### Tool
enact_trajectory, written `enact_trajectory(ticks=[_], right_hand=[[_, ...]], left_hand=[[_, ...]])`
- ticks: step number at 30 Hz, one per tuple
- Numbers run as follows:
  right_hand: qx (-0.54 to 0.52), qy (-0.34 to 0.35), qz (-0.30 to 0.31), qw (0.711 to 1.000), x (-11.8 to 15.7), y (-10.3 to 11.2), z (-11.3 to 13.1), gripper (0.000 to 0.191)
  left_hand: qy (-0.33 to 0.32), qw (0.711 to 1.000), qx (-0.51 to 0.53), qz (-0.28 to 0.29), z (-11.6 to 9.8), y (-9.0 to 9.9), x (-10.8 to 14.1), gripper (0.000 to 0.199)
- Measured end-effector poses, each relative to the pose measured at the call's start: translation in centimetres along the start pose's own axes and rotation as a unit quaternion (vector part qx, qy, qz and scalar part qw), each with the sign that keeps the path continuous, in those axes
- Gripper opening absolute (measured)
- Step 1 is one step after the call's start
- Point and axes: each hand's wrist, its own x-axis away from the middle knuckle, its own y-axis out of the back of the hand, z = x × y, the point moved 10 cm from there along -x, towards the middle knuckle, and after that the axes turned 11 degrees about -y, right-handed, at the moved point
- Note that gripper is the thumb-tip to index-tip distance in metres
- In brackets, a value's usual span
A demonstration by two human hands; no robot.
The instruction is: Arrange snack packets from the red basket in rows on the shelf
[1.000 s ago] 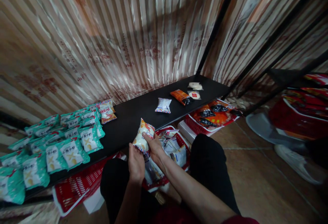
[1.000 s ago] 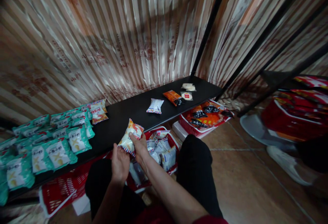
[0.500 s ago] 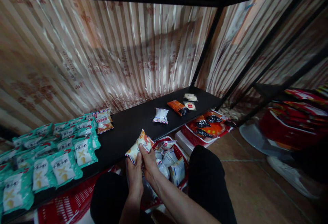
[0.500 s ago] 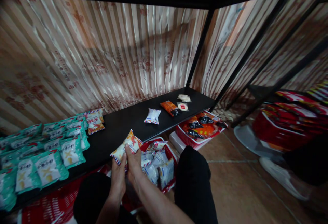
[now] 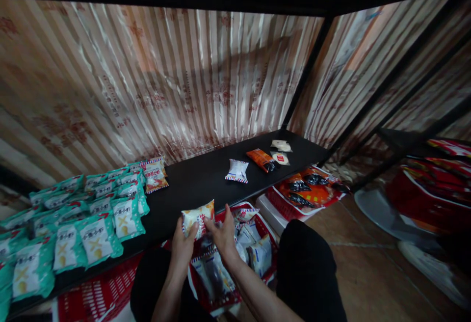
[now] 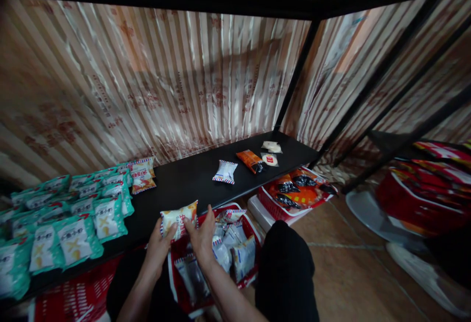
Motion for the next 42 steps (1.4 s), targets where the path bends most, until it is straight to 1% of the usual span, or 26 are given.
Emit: enact_trajectory(ticks=[1,2,4,6,7,9,11,12,14,18,22,25,28,31,33,35,37,39,42], right_hand=[[0.048,0.044,-0.023,0.998,0.2,0.5,1.6,0.081],[0.081,0.084,-0.007,0.993,0.4,0.2,3.1,0.076],[0.125,0.139,0.057,0.981,0.7,-1.0,5.5,0.064],[0.179,0.167,0.132,0.961,0.9,-2.4,6.8,0.057],[0.213,0.172,0.173,0.946,1.1,-3.2,7.1,0.055],[0.277,0.169,0.258,0.910,1.6,-4.7,6.8,0.050],[0.296,0.150,0.328,0.884,2.3,-5.6,6.2,0.042],[0.286,0.136,0.352,0.881,2.6,-5.8,5.9,0.040],[0.244,0.104,0.378,0.887,2.9,-6.1,5.5,0.038],[0.183,0.042,0.391,0.901,3.0,-6.7,4.4,0.040],[0.171,0.027,0.367,0.914,2.3,-7.1,3.8,0.041],[0.153,0.012,0.363,0.919,2.2,-7.3,3.7,0.046],[0.154,-0.010,0.356,0.921,2.0,-7.6,3.1,0.050],[0.188,-0.013,0.338,0.922,1.7,-7.9,2.4,0.049],[0.201,0.004,0.326,0.924,1.5,-8.2,2.3,0.048],[0.198,0.018,0.317,0.927,1.2,-8.6,2.4,0.048],[0.183,0.019,0.311,0.932,1.0,-8.9,2.4,0.048],[0.168,0.009,0.309,0.936,0.9,-9.2,2.4,0.048],[0.164,0.003,0.304,0.938,0.7,-9.5,2.4,0.047]], left_hand=[[-0.006,1.000,-0.004,0.003,-0.4,0.2,-0.2,0.054],[-0.011,1.000,-0.012,0.014,-1.0,0.3,-0.3,0.054],[-0.021,0.998,-0.051,0.044,-2.1,0.5,-0.6,0.050],[-0.039,0.990,-0.102,0.087,-3.4,0.6,-0.9,0.043],[-0.044,0.986,-0.120,0.105,-3.9,0.7,-1.0,0.041],[-0.047,0.979,-0.128,0.151,-4.5,0.6,-1.1,0.038],[-0.027,0.974,-0.121,0.190,-4.5,0.6,-1.1,0.033],[-0.016,0.971,-0.122,0.204,-4.4,0.6,-1.0,0.032],[-0.001,0.965,-0.135,0.225,-4.3,0.7,-1.0,0.033],[-0.004,0.956,-0.161,0.247,-4.3,0.9,-1.3,0.040],[0.003,0.964,-0.122,0.237,-4.2,1.3,-2.0,0.043],[0.006,0.972,-0.105,0.211,-3.9,2.1,-2.6,0.045],[0.012,0.979,-0.104,0.174,-3.0,3.1,-3.2,0.052],[0.014,0.991,-0.081,0.110,-2.1,4.2,-3.7,0.060],[0.005,0.996,-0.045,0.072,-1.9,4.6,-3.8,0.059],[-0.009,0.998,-0.010,0.057,-2.1,4.5,-3.8,0.053],[-0.017,0.998,0.014,0.061,-2.2,4.0,-3.6,0.049],[-0.016,0.997,0.038,0.067,-2.1,3.4,-3.3,0.049],[-0.009,0.993,0.091,0.072,-1.4,2.5,-2.7,0.053]])
